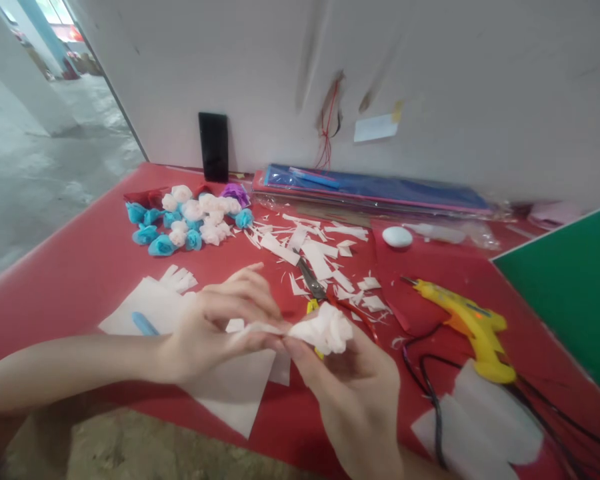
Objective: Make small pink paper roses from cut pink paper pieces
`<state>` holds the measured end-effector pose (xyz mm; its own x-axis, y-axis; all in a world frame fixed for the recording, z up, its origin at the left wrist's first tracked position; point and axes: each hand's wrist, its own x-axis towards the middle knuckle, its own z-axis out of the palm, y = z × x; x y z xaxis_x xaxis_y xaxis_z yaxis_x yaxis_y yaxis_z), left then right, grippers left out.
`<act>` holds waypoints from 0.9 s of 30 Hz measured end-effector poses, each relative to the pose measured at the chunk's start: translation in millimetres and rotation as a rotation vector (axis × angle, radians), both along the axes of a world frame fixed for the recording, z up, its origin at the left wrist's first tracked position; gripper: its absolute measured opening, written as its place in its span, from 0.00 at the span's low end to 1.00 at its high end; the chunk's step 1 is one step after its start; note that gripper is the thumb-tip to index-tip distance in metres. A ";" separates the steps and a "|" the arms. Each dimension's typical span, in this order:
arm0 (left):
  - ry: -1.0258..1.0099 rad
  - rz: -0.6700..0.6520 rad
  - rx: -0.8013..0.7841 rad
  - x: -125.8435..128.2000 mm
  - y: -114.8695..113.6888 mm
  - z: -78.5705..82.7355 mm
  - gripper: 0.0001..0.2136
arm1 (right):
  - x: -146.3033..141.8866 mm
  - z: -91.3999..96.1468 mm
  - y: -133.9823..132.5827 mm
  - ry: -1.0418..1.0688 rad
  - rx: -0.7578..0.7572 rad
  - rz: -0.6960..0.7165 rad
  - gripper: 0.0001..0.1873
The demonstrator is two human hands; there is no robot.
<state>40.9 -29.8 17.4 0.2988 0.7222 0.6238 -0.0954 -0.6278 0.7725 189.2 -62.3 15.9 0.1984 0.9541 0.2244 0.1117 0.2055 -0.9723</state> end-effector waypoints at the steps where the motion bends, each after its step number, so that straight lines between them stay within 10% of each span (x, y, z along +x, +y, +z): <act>1: -0.023 -0.037 -0.089 -0.2 0.0 0.6 0.02 | 0.3 0.5 0.5 -0.022 -0.011 0.001 0.05; 7: -0.046 -0.128 -0.528 -0.9 -4.7 11.2 0.04 | 4.9 -4.9 0.6 0.053 -0.011 0.095 0.05; 27: -0.120 -0.077 -0.497 -0.6 0.4 0.8 0.03 | 3.5 -15.8 8.3 0.121 0.000 0.186 0.08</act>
